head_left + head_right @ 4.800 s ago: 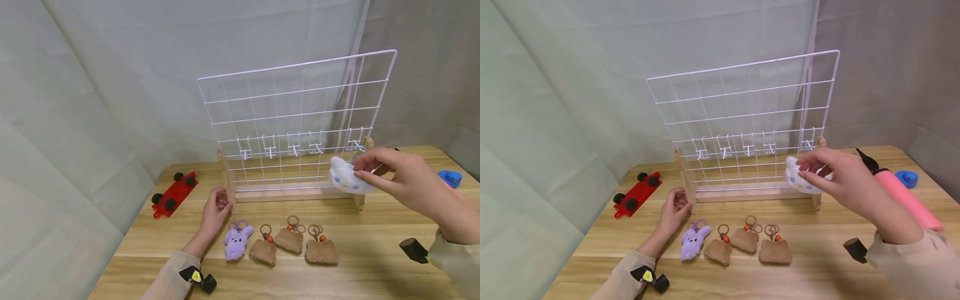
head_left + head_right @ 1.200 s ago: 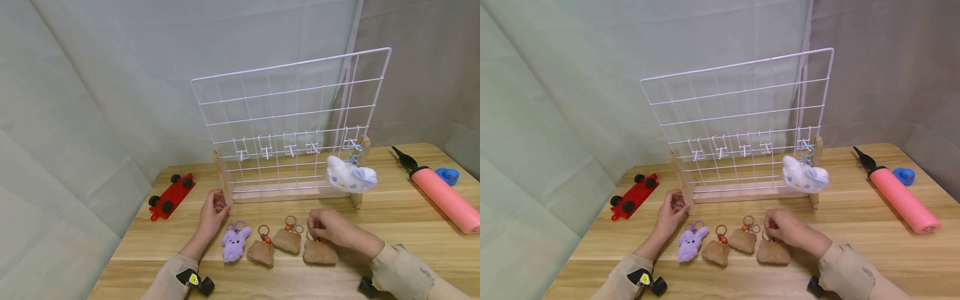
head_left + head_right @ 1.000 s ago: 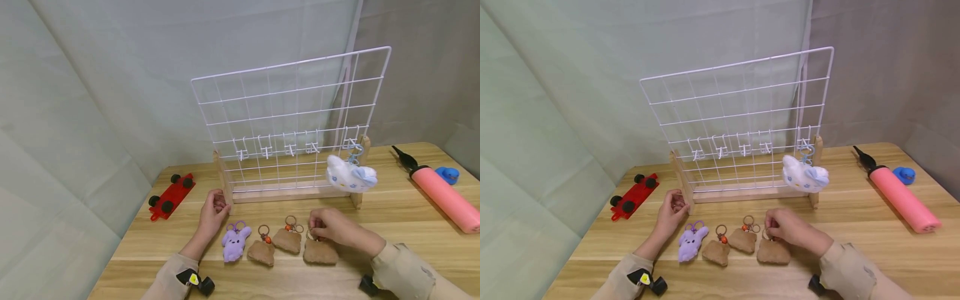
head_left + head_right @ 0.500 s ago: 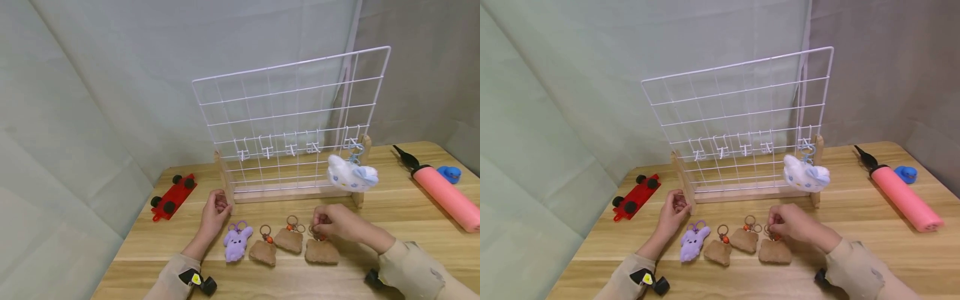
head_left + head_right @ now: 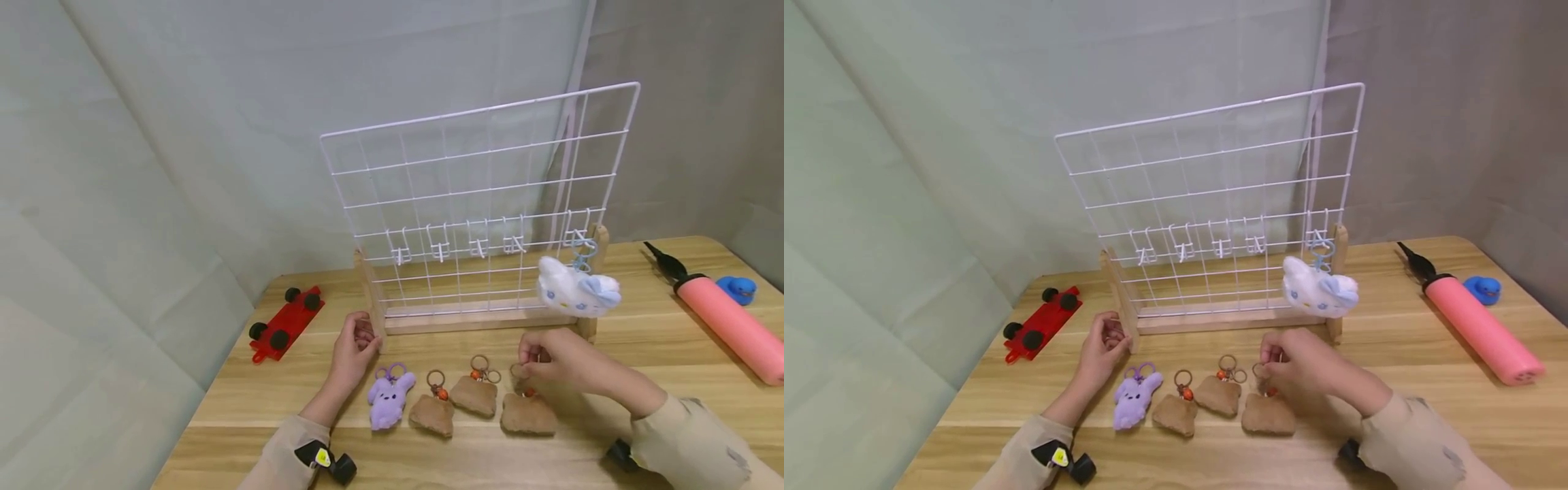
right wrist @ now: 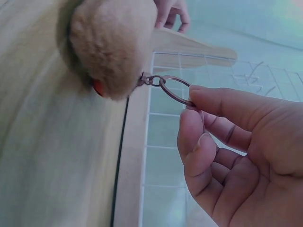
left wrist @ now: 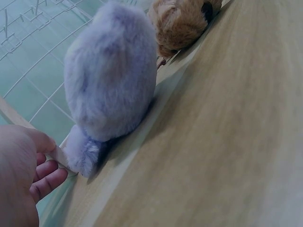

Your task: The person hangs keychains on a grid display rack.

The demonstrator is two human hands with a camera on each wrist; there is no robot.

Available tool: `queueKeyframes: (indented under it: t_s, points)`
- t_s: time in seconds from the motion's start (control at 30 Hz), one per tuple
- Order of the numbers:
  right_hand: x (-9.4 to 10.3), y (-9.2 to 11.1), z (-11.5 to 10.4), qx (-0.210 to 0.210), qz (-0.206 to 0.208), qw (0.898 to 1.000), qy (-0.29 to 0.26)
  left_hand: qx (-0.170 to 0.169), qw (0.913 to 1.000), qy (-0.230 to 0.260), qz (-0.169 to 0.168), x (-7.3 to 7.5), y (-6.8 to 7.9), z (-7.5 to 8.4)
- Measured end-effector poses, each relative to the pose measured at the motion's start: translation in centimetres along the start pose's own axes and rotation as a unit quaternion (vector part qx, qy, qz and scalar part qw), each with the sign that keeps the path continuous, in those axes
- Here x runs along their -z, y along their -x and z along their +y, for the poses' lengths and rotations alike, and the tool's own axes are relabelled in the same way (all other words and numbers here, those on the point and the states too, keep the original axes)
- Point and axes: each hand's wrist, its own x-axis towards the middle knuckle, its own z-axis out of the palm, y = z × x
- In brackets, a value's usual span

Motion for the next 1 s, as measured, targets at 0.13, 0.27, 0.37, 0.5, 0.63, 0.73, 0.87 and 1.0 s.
queueKeyframes:
  t_s: [0.13,0.27,0.37,0.5,0.63,0.73,0.87,1.0]
  points:
    - [0.6,0.2,-0.3,0.006,0.001,1.0,0.005,0.013,0.9998,-0.014,-0.003,0.1,0.1,0.5]
    - [1.3,0.3,-0.6,0.003,-0.007,1.0,0.005,0.012,0.9998,-0.012,-0.005,0.0,0.1,0.8]
    - [1.7,0.3,-0.7,0.001,-0.012,1.0,-0.013,0.01,0.9999,-0.011,-0.002,0.0,0.0,0.5]
    - [2.4,0.3,-1.0,0.003,-0.017,0.999,-0.033,-0.005,1.0,-0.003,0.001,-0.1,0.0,-0.1]
    - [3.1,0.3,-1.4,0.006,-0.013,1.0,-0.026,-0.02,0.9998,0.006,0.001,-0.1,0.0,-0.2]
    - [3.7,0.3,-1.8,0.015,-0.003,1.0,-0.006,-0.022,0.9997,0.005,0.0,-0.1,0.0,-0.2]
    - [4.6,0.1,-2.4,0.04,0.022,0.999,0.023,-0.018,0.9998,0.003,0.0,-0.1,0.0,-0.1]
    - [5.6,-0.2,-3.1,0.055,0.03,0.998,0.027,-0.015,0.9999,0.005,0.001,0.0,0.0,-0.1]
